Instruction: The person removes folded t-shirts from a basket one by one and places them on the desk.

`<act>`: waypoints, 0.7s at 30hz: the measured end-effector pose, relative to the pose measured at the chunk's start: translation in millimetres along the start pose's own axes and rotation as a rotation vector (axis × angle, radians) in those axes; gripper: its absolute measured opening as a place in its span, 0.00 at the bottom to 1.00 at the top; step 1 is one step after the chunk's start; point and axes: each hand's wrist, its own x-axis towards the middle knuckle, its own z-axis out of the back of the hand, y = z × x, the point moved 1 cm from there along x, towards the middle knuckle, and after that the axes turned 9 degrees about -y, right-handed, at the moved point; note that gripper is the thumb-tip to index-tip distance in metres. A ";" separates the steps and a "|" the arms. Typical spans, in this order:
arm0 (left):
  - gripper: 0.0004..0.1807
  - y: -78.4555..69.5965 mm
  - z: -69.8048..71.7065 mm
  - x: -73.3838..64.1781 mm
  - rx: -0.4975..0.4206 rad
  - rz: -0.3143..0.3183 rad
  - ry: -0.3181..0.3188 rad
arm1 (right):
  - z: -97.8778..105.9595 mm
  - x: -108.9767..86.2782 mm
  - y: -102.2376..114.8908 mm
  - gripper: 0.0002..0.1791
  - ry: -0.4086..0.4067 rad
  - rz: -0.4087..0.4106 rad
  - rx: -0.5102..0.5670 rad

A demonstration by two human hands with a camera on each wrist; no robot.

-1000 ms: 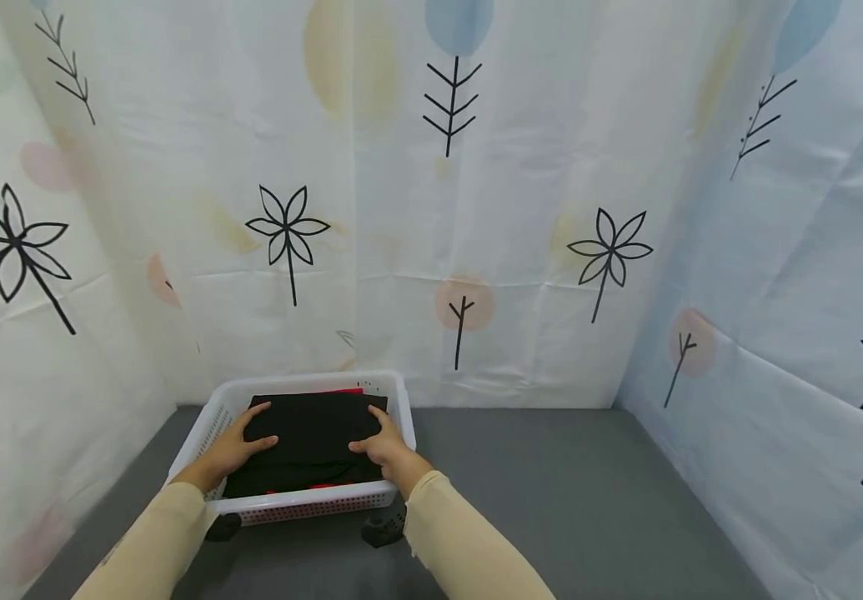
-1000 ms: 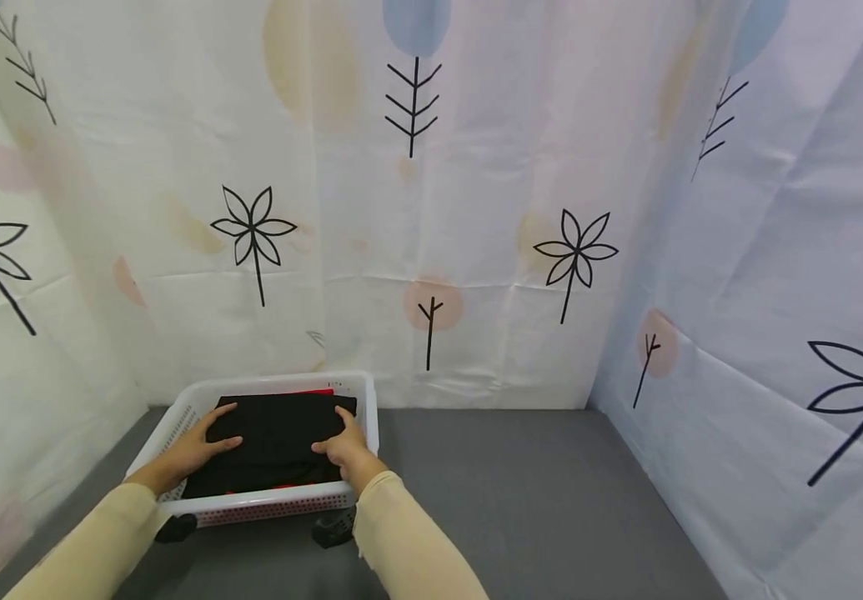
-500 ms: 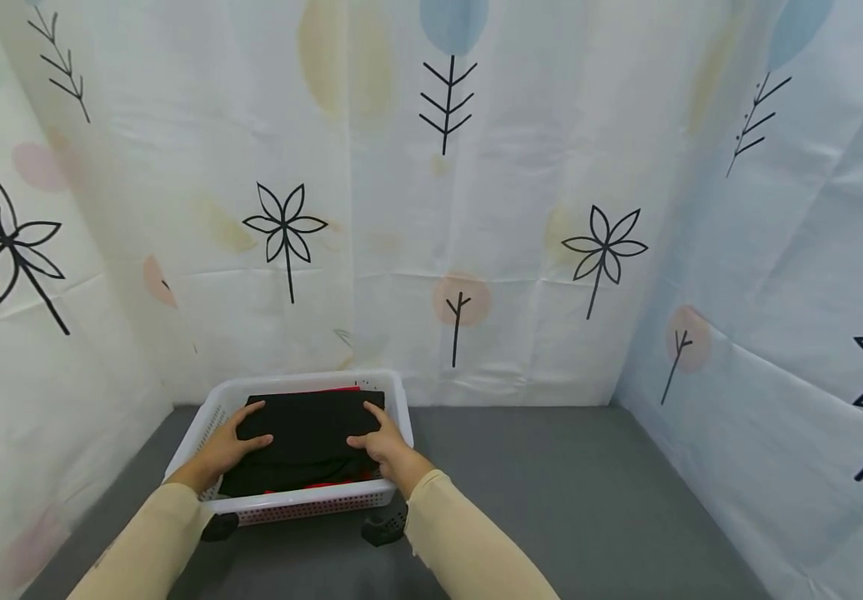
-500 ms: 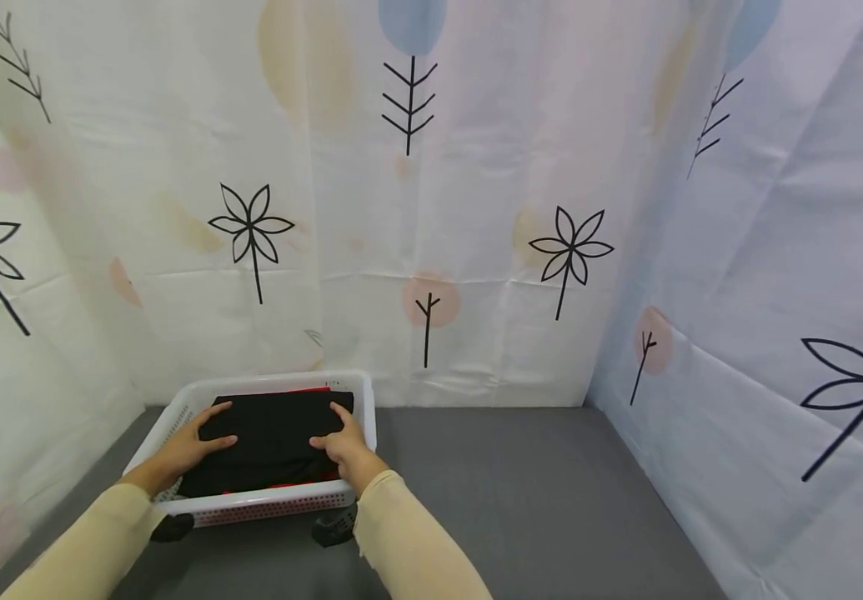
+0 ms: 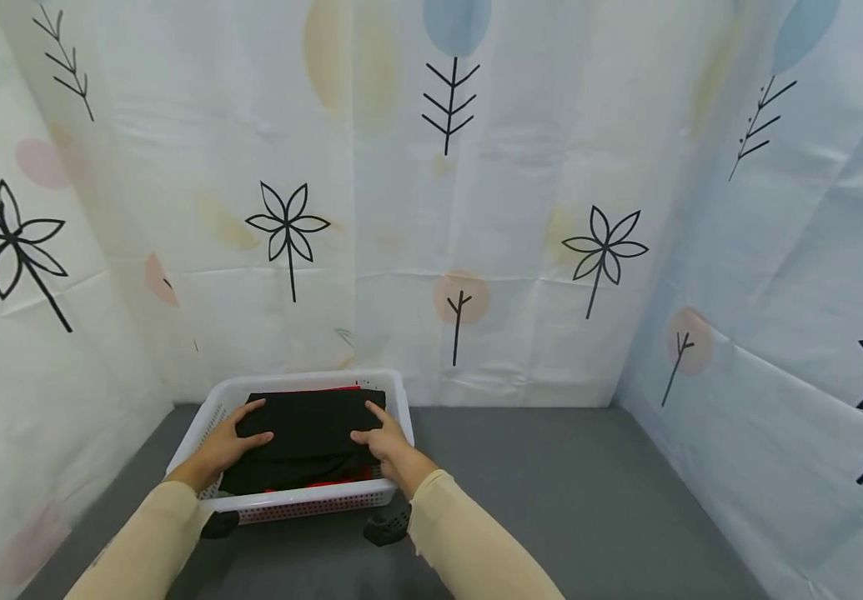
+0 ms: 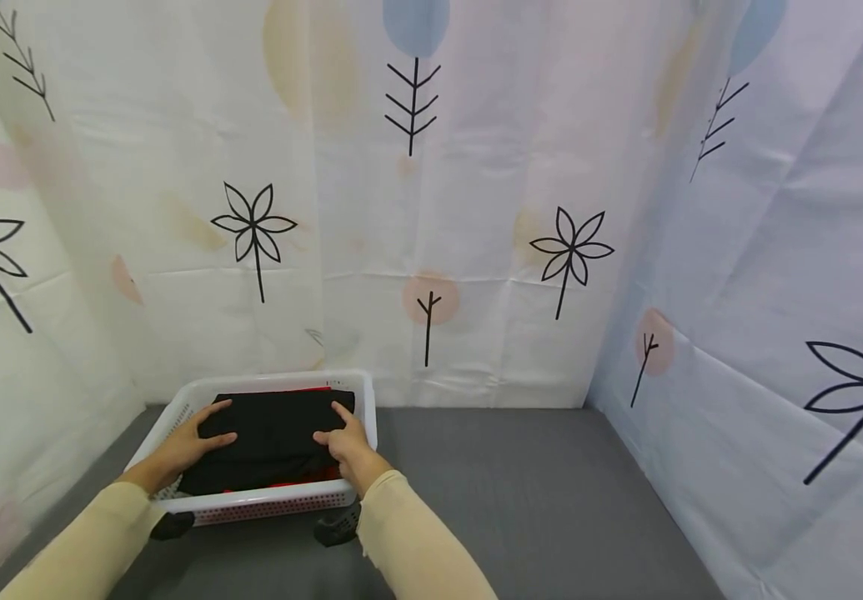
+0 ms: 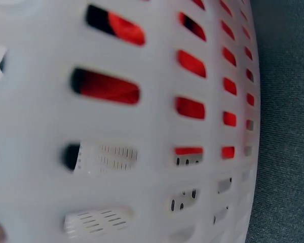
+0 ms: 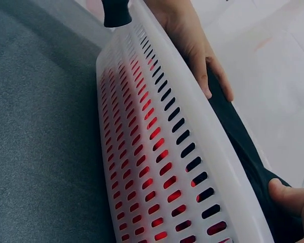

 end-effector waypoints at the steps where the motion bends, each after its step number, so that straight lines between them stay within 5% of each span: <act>1: 0.47 -0.7 0.1 -0.3 -0.002 -0.002 -0.003 | 0.6 -0.1 0.1 0.38 0.001 0.002 0.003; 21: 0.49 -17.5 3.9 -9.6 0.018 -0.016 -0.033 | 16.2 3.7 6.8 0.35 0.059 -0.021 0.046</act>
